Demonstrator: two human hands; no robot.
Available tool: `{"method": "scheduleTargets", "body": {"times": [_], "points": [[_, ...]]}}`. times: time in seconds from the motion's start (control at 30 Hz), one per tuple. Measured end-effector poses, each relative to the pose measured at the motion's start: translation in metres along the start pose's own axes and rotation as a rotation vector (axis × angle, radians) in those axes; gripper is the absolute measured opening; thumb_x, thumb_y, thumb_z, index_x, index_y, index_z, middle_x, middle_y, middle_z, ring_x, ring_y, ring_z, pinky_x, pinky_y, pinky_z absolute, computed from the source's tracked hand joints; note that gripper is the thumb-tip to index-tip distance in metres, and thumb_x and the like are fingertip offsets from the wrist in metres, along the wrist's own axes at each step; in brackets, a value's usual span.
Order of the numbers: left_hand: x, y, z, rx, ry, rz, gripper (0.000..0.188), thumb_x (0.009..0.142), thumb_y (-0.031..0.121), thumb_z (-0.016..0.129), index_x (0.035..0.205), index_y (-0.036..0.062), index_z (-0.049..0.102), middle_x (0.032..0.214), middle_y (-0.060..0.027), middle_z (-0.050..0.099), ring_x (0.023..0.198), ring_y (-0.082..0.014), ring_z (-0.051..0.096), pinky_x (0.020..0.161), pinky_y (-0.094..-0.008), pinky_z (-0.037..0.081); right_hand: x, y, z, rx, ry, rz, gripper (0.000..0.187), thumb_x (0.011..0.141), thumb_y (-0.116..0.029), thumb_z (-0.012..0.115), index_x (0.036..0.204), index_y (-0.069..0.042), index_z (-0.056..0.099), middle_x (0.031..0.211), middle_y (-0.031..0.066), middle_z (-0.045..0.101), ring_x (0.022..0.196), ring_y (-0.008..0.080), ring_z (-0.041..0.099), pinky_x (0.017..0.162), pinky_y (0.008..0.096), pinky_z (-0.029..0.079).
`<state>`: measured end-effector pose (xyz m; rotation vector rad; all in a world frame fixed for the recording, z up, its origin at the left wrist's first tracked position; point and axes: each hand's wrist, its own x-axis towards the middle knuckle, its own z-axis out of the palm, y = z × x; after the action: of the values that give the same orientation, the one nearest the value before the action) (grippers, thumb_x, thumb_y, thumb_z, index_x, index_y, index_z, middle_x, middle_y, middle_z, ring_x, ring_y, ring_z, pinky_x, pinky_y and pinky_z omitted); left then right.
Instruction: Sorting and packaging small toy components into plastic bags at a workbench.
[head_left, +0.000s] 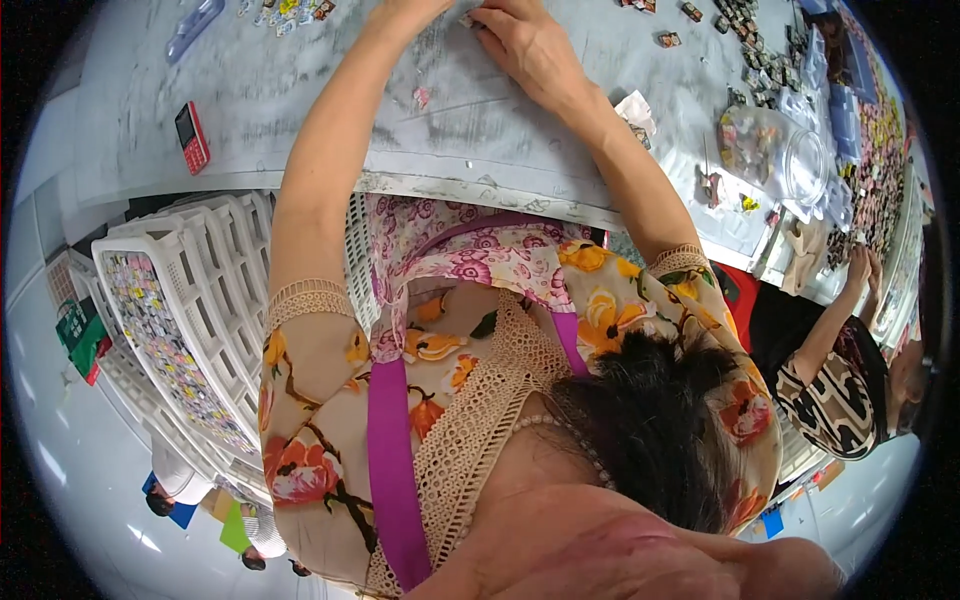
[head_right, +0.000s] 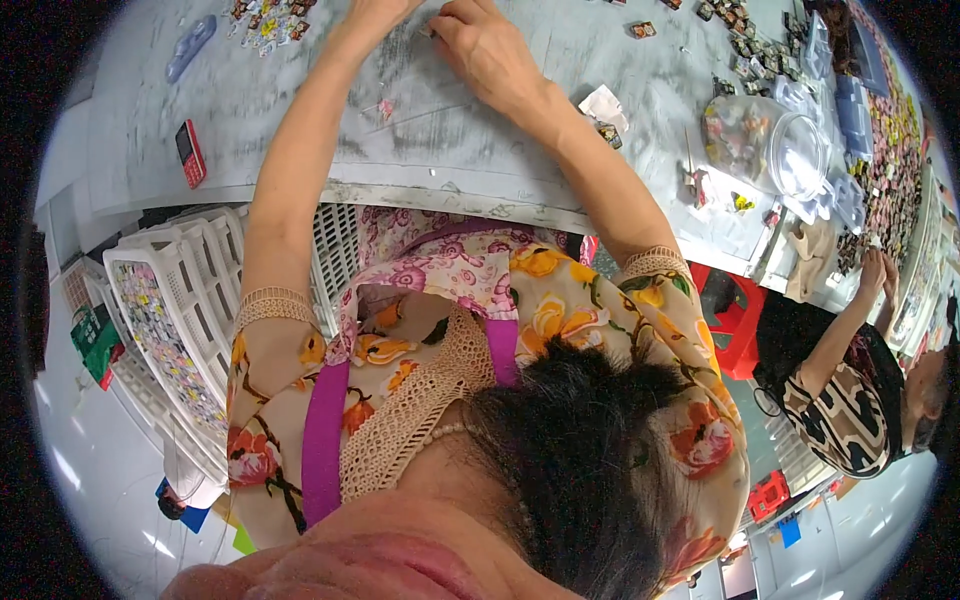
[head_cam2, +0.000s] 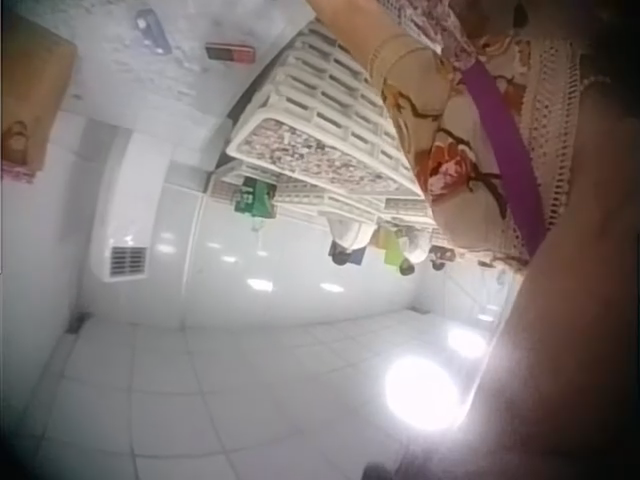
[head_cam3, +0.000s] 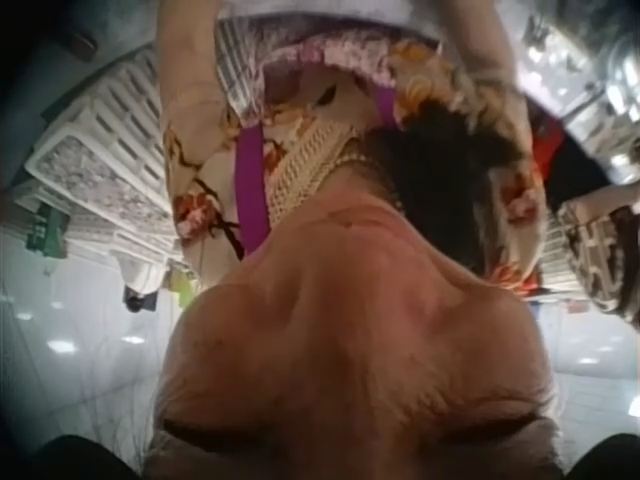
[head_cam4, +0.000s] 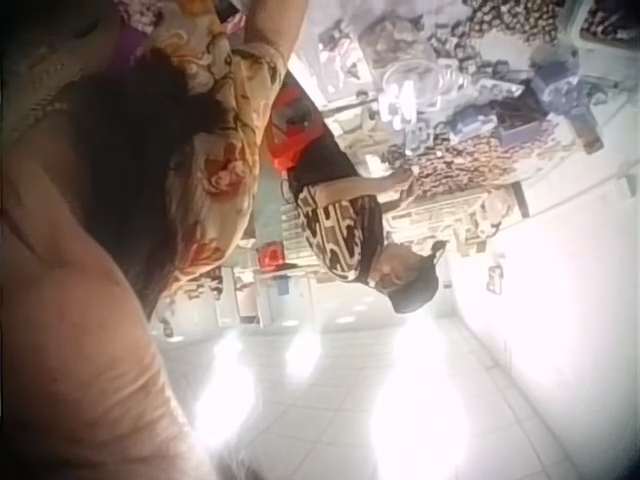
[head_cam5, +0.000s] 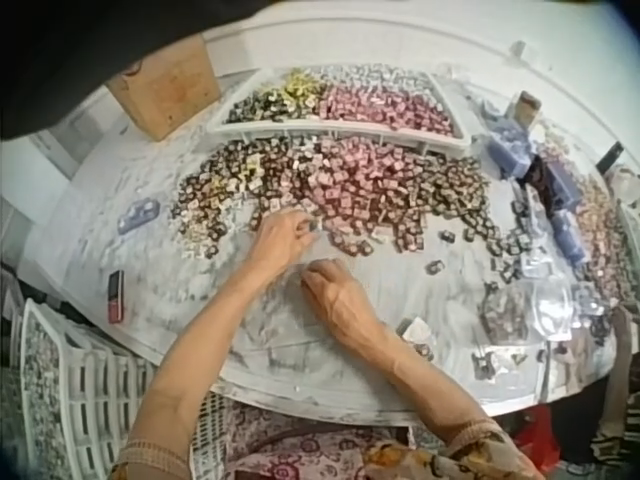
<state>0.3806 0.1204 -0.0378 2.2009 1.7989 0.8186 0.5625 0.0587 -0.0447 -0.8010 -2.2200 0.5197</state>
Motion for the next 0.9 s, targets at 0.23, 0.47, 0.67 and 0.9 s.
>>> {"method": "scheduleTargets", "body": {"times": [0.23, 0.47, 0.67, 0.9], "points": [[-0.004, -0.029, -0.007, 0.019, 0.108, 0.116, 0.013, 0.081, 0.015, 0.064, 0.079, 0.0025, 0.070, 0.081, -0.0212, 0.066, 0.079, -0.0421, 0.066, 0.072, -0.0507, 0.053, 0.006, 0.005, 0.004, 0.203, -0.022, 0.022, 0.019, 0.088, -0.006, 0.067, 0.104, 0.002, 0.066, 0.110, 0.0199, 0.065, 0.100, 0.0404, 0.062, 0.087, 0.0448, 0.052], [-0.072, -0.033, -0.045, 0.162, 0.122, -0.133, 0.014, 0.084, 0.015, 0.064, 0.082, 0.0031, 0.070, 0.078, -0.0192, 0.064, 0.078, -0.0408, 0.066, 0.070, -0.0500, 0.053, 0.010, 0.000, -0.002, 0.033, -0.086, -0.009, 0.037, 0.082, -0.006, 0.074, 0.118, 0.000, 0.066, 0.117, 0.0213, 0.065, 0.104, 0.0402, 0.064, 0.092, 0.0429, 0.053], [-0.077, -0.105, -0.095, 0.187, 0.282, -0.388, 0.019, 0.086, 0.017, 0.066, 0.100, 0.0091, 0.076, 0.093, -0.0189, 0.073, 0.086, -0.0363, 0.071, 0.075, -0.0471, 0.057, 0.009, 0.004, 0.008, -0.026, -0.092, -0.100, 0.024, 0.086, -0.008, 0.073, 0.110, -0.011, 0.074, 0.115, 0.0034, 0.070, 0.099, 0.0283, 0.062, 0.085, 0.0370, 0.055], [-0.014, -0.106, -0.119, 0.383, 0.148, -0.484, 0.023, 0.083, 0.013, 0.067, 0.104, 0.0064, 0.076, 0.099, -0.0227, 0.073, 0.091, -0.0387, 0.070, 0.081, -0.0474, 0.056, 0.001, 0.003, 0.006, 0.055, -0.149, -0.153, 0.022, 0.086, -0.004, 0.072, 0.108, -0.010, 0.071, 0.118, 0.0019, 0.069, 0.099, 0.0272, 0.061, 0.086, 0.0370, 0.055]]}}
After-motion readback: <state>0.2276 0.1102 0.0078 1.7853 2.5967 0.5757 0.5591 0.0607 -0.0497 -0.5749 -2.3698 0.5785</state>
